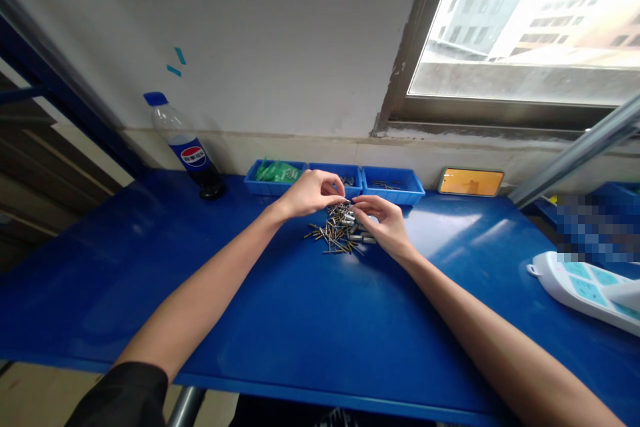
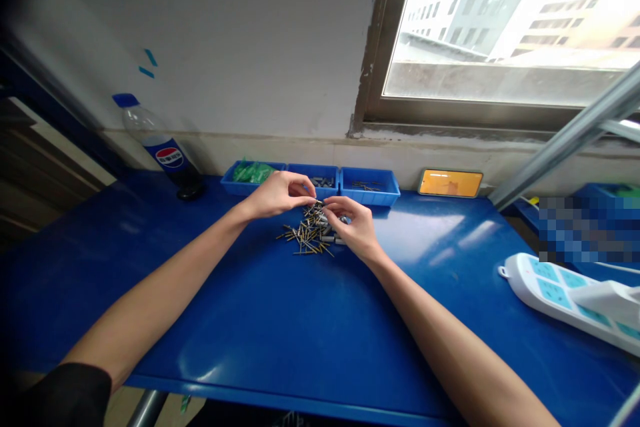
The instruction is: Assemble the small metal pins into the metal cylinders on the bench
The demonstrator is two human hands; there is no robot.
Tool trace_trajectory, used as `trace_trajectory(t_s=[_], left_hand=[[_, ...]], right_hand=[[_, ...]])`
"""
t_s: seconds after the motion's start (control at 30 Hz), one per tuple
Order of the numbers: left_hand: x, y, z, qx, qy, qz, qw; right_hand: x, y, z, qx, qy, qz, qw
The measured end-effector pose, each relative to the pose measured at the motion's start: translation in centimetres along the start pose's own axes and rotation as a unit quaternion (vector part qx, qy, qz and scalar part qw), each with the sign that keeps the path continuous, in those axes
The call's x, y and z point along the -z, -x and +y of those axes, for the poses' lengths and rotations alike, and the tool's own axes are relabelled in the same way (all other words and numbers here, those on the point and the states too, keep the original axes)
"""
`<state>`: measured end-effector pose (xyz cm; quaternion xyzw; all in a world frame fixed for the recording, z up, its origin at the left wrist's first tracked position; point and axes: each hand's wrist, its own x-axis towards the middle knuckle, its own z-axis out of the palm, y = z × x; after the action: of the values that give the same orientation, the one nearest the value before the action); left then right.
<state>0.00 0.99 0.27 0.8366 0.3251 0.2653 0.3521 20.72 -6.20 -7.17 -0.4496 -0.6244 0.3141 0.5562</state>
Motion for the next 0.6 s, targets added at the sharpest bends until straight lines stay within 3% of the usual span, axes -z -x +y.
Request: trace_trajectory(t_s=[0.3, 0.6], left_hand=[[-1.2, 0.0, -0.9, 0.014, 0.031, -0.024, 0.999], [-1.2, 0.1, -1.1, 0.007, 0.062, -0.063, 0.996]], right_hand=[[0.0, -0.3, 0.6, -0.041, -0.052, -0.005, 0.998], [0.0, -0.4, 0.5, -0.061, -0.069, -0.012, 0.996]])
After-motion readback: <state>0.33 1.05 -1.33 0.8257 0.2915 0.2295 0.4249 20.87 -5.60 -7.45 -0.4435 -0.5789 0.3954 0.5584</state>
